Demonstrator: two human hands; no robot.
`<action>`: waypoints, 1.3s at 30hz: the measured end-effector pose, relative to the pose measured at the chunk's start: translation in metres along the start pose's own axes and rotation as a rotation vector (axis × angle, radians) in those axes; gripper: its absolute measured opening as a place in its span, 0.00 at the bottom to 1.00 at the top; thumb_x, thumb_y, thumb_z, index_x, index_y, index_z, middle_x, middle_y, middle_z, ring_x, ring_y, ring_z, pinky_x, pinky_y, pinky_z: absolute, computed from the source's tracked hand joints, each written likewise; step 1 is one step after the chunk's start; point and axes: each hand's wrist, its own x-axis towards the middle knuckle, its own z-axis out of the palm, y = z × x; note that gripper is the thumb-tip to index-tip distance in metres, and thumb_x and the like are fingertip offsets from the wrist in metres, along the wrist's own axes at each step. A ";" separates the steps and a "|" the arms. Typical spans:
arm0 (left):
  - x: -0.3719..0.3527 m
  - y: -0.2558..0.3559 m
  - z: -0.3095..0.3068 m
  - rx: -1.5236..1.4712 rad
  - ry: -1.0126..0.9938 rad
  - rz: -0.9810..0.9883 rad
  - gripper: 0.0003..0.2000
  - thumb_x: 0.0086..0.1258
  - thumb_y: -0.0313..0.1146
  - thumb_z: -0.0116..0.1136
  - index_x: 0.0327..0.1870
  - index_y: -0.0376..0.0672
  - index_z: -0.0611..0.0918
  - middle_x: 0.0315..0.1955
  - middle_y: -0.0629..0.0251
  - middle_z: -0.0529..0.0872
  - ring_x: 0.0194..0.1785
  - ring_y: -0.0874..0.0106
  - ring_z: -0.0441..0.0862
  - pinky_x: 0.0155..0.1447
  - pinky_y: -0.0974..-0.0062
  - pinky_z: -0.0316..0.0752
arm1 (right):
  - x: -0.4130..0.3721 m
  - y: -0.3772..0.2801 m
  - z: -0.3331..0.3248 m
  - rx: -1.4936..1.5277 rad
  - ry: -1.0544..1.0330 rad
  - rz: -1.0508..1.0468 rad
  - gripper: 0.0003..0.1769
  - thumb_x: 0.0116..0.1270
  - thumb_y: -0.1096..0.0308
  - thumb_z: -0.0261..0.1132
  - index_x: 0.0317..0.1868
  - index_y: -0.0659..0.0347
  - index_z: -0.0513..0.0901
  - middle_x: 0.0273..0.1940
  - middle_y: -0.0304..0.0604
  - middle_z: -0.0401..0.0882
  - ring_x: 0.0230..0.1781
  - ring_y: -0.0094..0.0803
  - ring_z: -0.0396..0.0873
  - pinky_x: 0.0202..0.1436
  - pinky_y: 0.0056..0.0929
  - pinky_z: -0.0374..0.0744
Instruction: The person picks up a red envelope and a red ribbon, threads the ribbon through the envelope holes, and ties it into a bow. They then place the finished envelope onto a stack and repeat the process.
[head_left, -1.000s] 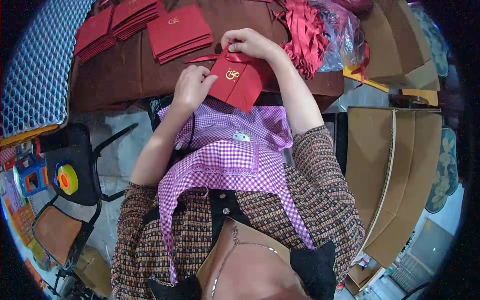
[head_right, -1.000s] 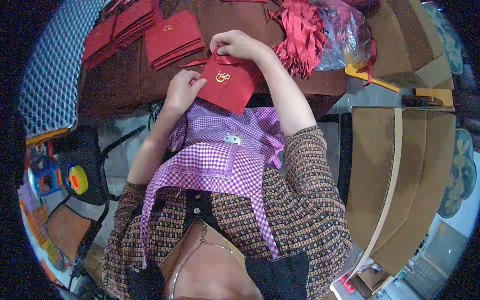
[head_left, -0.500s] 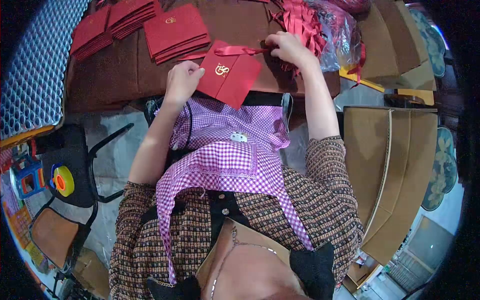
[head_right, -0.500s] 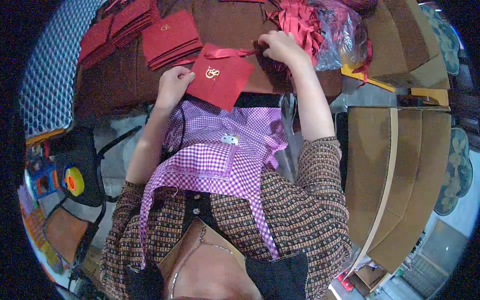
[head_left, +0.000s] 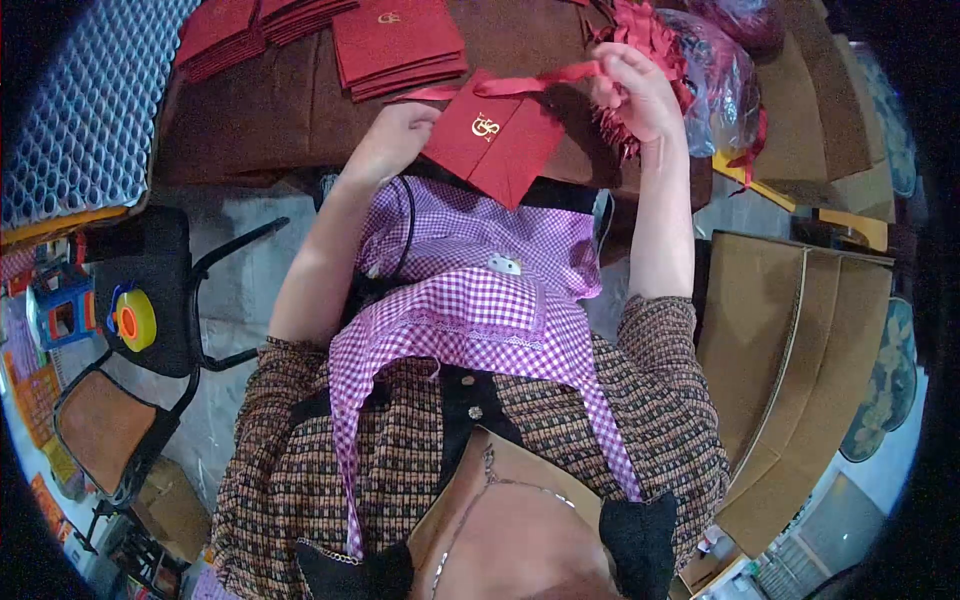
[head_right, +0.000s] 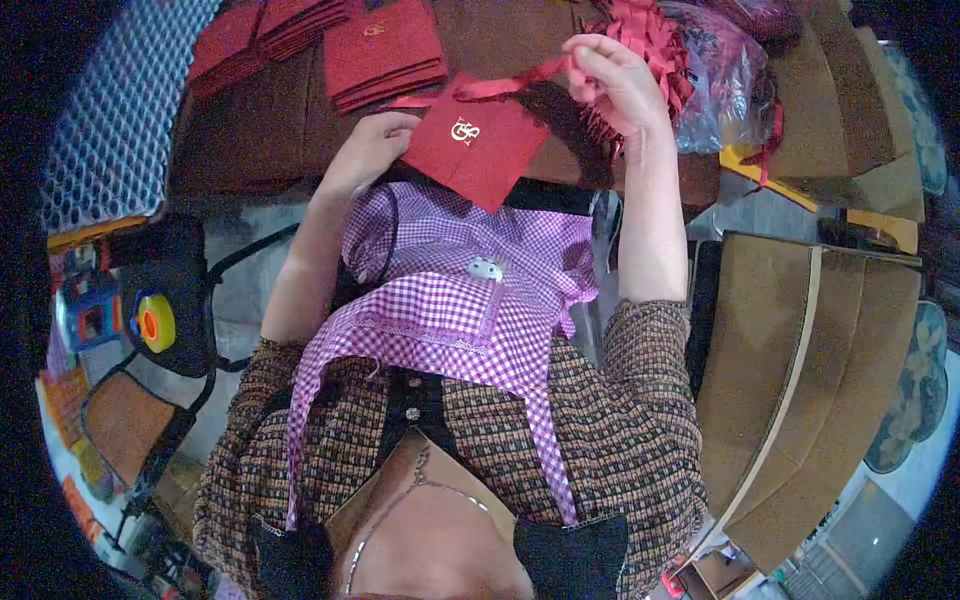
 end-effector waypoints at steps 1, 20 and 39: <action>0.004 -0.006 0.002 -0.158 -0.014 -0.046 0.13 0.66 0.21 0.49 0.50 0.28 0.78 0.42 0.61 0.84 0.44 0.75 0.79 0.52 0.79 0.73 | -0.001 0.007 -0.005 0.266 -0.051 -0.044 0.13 0.65 0.67 0.62 0.47 0.65 0.77 0.30 0.37 0.77 0.23 0.19 0.70 0.26 0.15 0.69; 0.008 -0.008 0.004 -0.135 -0.003 -0.053 0.11 0.66 0.21 0.49 0.47 0.28 0.79 0.38 0.63 0.83 0.41 0.77 0.79 0.48 0.80 0.74 | -0.024 0.012 0.077 0.438 0.025 -0.556 0.08 0.66 0.76 0.56 0.44 0.65 0.78 0.37 0.45 0.78 0.37 0.30 0.78 0.51 0.33 0.76; 0.008 -0.019 0.020 -0.095 0.135 0.100 0.13 0.58 0.23 0.54 0.44 0.30 0.82 0.33 0.56 0.86 0.37 0.72 0.82 0.45 0.75 0.76 | -0.027 0.055 0.136 -1.117 -0.032 -0.610 0.06 0.64 0.66 0.60 0.33 0.60 0.75 0.30 0.44 0.74 0.36 0.40 0.74 0.46 0.38 0.65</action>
